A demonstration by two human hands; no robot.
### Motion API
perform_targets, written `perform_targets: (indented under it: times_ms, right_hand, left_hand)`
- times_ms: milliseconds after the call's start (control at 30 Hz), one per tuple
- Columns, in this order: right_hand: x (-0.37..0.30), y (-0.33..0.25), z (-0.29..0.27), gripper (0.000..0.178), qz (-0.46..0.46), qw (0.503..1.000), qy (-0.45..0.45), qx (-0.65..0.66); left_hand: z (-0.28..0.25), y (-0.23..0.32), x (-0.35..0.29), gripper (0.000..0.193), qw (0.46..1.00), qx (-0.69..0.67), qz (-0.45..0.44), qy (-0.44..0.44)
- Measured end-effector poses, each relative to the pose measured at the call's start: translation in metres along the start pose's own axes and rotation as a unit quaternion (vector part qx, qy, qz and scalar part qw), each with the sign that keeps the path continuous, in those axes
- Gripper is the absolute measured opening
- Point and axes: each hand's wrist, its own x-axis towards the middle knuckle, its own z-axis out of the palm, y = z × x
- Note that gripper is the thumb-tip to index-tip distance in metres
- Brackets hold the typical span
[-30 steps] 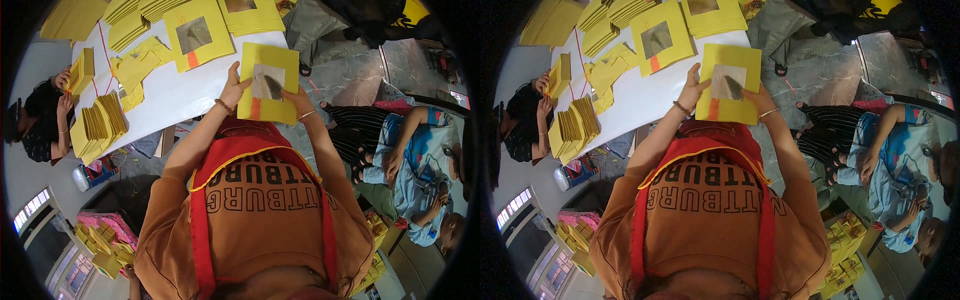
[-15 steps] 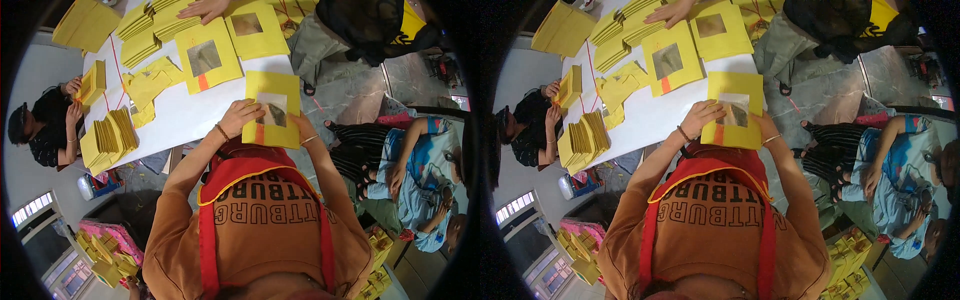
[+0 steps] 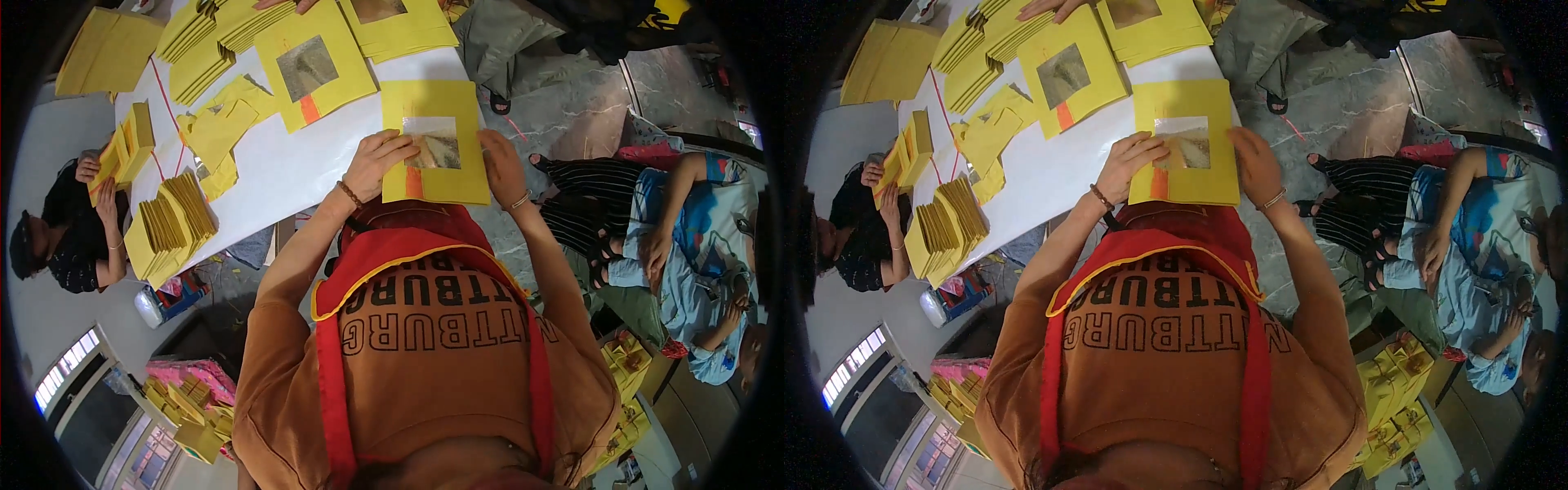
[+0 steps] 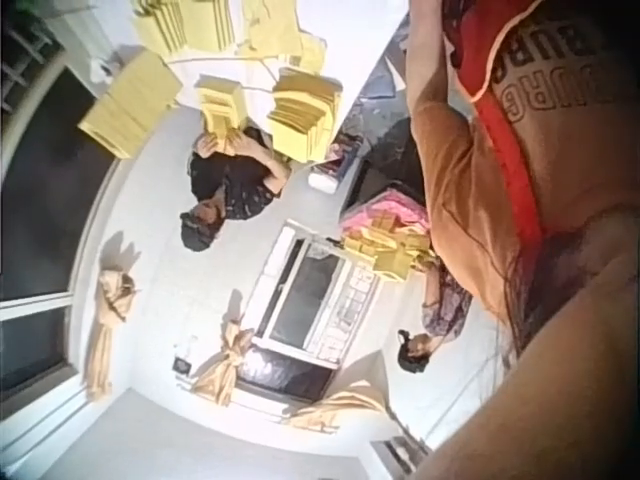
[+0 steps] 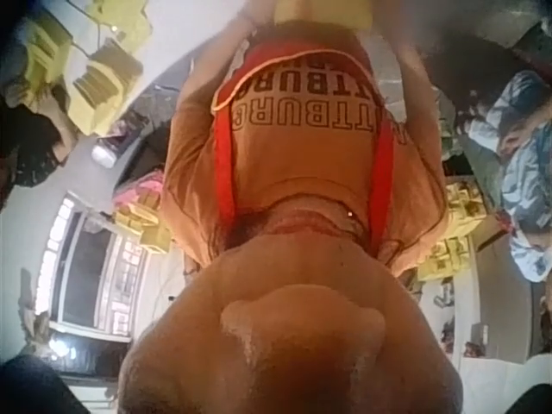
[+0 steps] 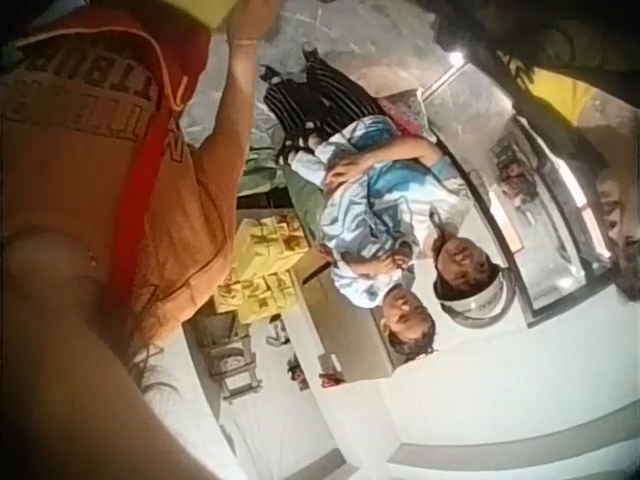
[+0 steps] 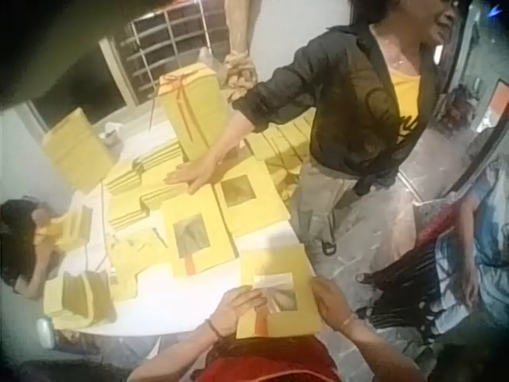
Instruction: Manually folding and stacking yellow paper sheets at a workspace table.
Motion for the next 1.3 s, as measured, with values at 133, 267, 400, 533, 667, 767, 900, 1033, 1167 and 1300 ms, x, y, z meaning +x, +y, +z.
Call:
perform_targets:
  times_ms: [133, 267, 400, 533, 667, 767, 900, 1033, 1167, 1300]
  right_hand:
    - [0.005, -0.011, -0.009, 0.033, -0.138, 0.985, -0.080, -0.071]
    - [0.007, 0.005, -0.002, 0.030, -0.100, 0.983, -0.156, -0.001]
    - [0.008, 0.021, 0.011, 0.024, 0.005, 0.976, -0.182, 0.118]
    - [0.011, 0.012, 0.017, 0.025, 0.152, 0.965, -0.167, 0.129]
    - [0.020, 0.008, 0.025, 0.027, 0.287, 0.926, -0.062, 0.238]
    - [0.019, 0.023, 0.038, 0.027, 0.298, 0.916, -0.008, 0.269]
    - [0.025, 0.020, 0.037, 0.031, 0.319, 0.918, -0.018, 0.233]
    - [0.032, -0.005, 0.034, 0.037, 0.373, 0.907, 0.015, 0.194]
    - [0.032, -0.019, 0.038, 0.043, 0.342, 0.924, 0.065, 0.158]
    - [0.031, -0.016, 0.039, 0.041, 0.303, 0.947, 0.037, 0.094]
  left_hand:
    - [-0.007, 0.002, 0.002, 0.038, 0.999, -0.016, -0.005, -0.028]
    - [-0.015, 0.003, 0.006, 0.039, 0.998, -0.036, -0.013, -0.048]
    - [-0.015, -0.003, 0.012, 0.029, 0.995, -0.066, -0.048, -0.051]
    - [-0.017, 0.002, 0.029, 0.027, 0.974, -0.120, -0.192, -0.004]
    - [-0.009, 0.002, 0.044, 0.030, 0.937, -0.123, -0.326, 0.028]
    - [-0.005, 0.002, 0.051, 0.030, 0.915, -0.125, -0.381, 0.044]
    - [-0.005, 0.000, 0.052, 0.034, 0.901, -0.087, -0.421, 0.050]
    - [-0.005, -0.004, 0.055, 0.037, 0.904, -0.043, -0.424, 0.035]
    - [-0.004, -0.001, 0.056, 0.041, 0.912, -0.028, -0.408, 0.044]
    - [-0.005, 0.004, 0.058, 0.045, 0.909, -0.037, -0.411, 0.058]
